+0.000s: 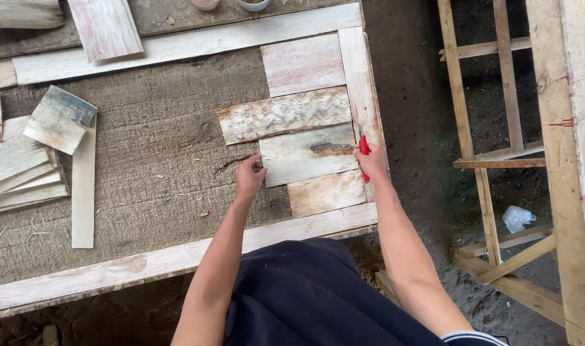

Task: Cutting thin wood veneer pieces with a utility knife and arranging them on a wooden frame

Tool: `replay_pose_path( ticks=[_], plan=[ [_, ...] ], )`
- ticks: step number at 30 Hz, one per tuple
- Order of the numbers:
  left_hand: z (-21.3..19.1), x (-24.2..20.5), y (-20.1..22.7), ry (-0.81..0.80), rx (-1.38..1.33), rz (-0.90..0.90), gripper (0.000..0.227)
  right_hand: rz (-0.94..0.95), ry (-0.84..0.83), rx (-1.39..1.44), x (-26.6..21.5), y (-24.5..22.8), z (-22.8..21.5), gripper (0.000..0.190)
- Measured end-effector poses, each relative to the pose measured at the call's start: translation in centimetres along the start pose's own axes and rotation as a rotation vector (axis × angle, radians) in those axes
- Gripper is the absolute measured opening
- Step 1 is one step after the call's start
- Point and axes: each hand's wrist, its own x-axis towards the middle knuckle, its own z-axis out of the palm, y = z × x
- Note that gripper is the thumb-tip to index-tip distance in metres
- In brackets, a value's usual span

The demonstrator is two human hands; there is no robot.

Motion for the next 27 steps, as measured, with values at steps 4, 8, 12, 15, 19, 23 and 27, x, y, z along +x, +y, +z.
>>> replay_pose_path(
  ticks=[4, 8, 12, 15, 19, 23, 27],
  plan=[
    [-0.3, -0.6, 0.5, -0.015, -0.001, -0.013, 0.054, 0.013, -0.005, 0.005, 0.1, 0.1, -0.1, 0.028],
    [0.1, -0.1, -0.7, 0.003, -0.034, -0.006, 0.057, 0.001, -0.006, 0.011, 0.1, 0.0, -0.1, 0.029],
    [0.3, 0.0, -1.1, 0.005, -0.052, 0.007, 0.057, -0.008, -0.003, 0.023, -0.2, 0.0, -0.1, 0.029],
    [0.4, -0.1, -1.2, 0.009, -0.05, 0.006, 0.056, -0.001, 0.0, 0.066, 0.0, 0.4, -0.1, 0.031],
    [0.3, -0.1, -0.8, -0.002, -0.008, -0.024, 0.058, -0.001, 0.002, 0.063, 0.0, 0.6, 0.0, 0.031],
    [0.4, -0.1, -0.8, -0.011, -0.005, -0.03, 0.057, -0.014, -0.012, 0.069, 0.0, 0.7, -0.3, 0.033],
    [0.4, -0.2, -0.9, -0.026, 0.017, -0.009, 0.057, -0.016, -0.018, 0.063, -0.6, 0.2, -0.5, 0.032]
  ],
)
